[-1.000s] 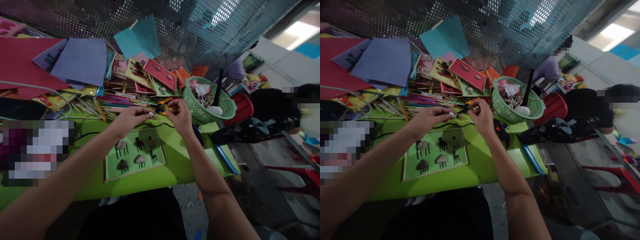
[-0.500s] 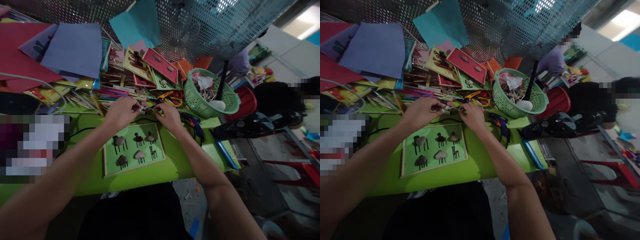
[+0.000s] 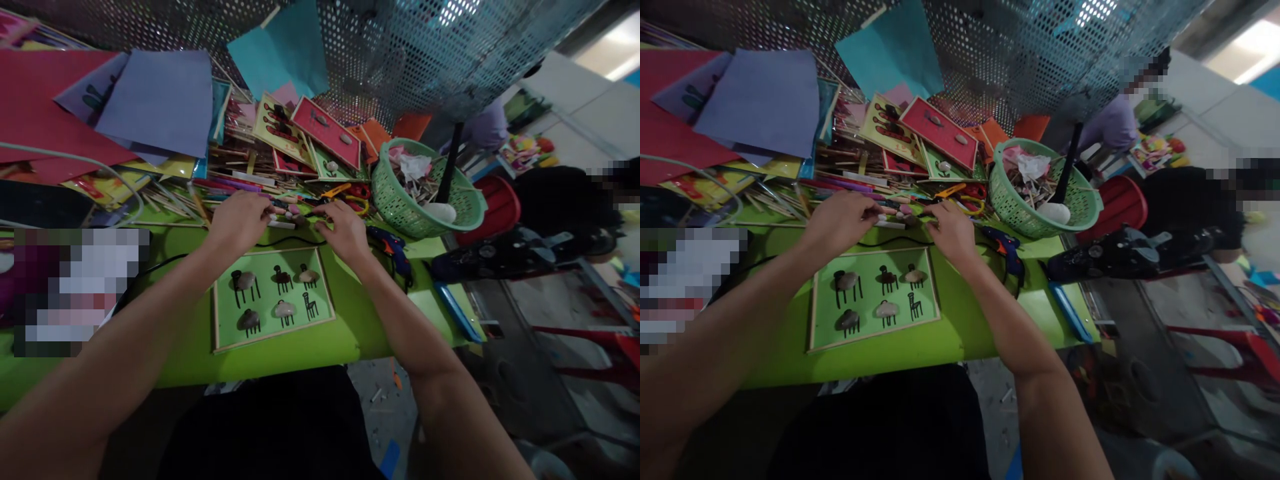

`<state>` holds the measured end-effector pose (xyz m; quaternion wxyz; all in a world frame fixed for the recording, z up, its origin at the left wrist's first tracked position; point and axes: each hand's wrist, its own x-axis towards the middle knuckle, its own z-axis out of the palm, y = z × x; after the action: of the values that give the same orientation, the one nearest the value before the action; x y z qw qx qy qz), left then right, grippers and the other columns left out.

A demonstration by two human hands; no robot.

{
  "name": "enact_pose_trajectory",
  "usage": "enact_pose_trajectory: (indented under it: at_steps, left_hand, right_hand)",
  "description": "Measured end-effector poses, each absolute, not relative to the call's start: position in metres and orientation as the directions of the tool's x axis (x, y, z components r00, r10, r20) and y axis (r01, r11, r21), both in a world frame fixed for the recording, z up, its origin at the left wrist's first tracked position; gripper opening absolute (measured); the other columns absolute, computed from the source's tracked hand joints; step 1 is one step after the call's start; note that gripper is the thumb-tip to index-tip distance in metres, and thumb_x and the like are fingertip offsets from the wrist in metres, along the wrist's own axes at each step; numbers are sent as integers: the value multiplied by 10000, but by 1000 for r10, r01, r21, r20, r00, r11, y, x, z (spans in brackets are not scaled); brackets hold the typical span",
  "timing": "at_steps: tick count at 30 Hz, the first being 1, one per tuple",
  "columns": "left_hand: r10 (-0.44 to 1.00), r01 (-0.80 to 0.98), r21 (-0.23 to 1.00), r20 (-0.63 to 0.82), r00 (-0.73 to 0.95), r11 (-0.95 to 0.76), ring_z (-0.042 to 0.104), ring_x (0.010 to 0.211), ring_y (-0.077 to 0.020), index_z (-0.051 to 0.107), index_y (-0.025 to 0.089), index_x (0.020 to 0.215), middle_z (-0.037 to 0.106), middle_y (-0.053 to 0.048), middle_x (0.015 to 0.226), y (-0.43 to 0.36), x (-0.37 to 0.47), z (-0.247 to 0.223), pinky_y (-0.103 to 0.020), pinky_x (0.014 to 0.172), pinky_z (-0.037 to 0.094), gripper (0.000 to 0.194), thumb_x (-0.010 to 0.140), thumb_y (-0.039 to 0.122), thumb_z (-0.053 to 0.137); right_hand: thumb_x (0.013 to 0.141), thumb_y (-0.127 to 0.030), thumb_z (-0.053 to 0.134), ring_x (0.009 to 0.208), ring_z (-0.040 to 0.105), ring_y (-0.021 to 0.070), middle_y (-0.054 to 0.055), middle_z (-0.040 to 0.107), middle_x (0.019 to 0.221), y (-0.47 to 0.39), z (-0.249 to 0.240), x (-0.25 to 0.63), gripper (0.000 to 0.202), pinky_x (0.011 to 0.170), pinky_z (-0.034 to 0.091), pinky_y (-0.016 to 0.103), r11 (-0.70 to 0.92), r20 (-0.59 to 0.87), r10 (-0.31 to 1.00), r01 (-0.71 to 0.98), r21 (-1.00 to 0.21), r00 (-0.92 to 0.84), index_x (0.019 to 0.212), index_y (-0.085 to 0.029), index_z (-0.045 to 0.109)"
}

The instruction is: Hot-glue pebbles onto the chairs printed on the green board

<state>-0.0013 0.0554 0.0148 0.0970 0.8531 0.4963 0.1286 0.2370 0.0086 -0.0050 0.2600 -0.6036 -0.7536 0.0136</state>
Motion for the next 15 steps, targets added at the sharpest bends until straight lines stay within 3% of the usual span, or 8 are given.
enact_pose_trajectory:
  at_steps: [5,12,15]
  left_hand:
    - [873,819,305,133,469,-486,664,1088,-346,767,148,1104,756,-146,1116,54,-2,14,-416,894,512,299,919,190,536]
    - [900,838,327,165,404,-436,664,1064,-344,772,182,1104,760,-141,1090,54,-4,16,-410,861,513,308,920,247,535]
    - [905,824,372,171,390,-426,658,1068,-347,773,178,1115,755,-149,1099,55,-6,18,-406,860,502,329,897,217,530]
  right_hand:
    - [924,-141,603,977,652,227,68,720,967,22,3,215,210,876,488,346,392,354,894,860,-327,-273,1034,-201,772]
    - [908,-213,646,979,615,280,127,693,1016,42,6,185,134,813,475,385,317,206,927,948,8,-312,949,-180,769]
    - [923,-191,611,952,631,280,139,702,987,44,8,179,153,804,479,386,298,223,927,953,50,-301,935,-164,762]
